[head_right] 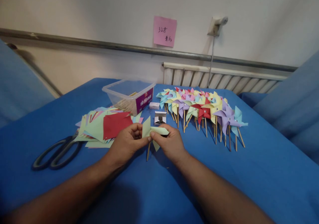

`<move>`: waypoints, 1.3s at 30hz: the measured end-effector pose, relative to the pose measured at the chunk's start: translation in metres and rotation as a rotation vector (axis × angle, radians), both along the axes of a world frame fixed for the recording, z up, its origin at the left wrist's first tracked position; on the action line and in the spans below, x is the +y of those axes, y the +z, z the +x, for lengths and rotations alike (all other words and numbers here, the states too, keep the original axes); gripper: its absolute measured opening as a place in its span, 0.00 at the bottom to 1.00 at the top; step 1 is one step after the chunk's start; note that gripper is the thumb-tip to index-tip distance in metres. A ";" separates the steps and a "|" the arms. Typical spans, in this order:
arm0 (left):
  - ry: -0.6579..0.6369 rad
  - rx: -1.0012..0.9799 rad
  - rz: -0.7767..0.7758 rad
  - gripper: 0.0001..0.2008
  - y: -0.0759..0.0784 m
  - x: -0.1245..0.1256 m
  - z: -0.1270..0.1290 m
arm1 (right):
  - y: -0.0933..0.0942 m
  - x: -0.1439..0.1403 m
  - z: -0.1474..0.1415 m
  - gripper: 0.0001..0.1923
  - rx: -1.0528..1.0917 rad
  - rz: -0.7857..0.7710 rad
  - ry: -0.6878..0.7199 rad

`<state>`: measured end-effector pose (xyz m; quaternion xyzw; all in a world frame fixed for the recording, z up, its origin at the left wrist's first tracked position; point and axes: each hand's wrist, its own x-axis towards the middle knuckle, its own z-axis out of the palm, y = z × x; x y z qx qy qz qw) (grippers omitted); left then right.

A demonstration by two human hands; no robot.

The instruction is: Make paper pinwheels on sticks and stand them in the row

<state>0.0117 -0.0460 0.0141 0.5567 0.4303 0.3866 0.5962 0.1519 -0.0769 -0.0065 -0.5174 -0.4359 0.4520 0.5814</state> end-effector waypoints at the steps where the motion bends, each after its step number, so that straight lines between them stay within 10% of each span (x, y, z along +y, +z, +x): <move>1: 0.000 0.005 0.000 0.15 0.000 0.000 0.000 | 0.001 0.000 0.000 0.12 0.004 -0.003 0.003; 39: 0.017 -0.064 -0.097 0.16 -0.008 0.006 0.000 | -0.007 0.005 -0.001 0.17 0.224 -0.032 0.014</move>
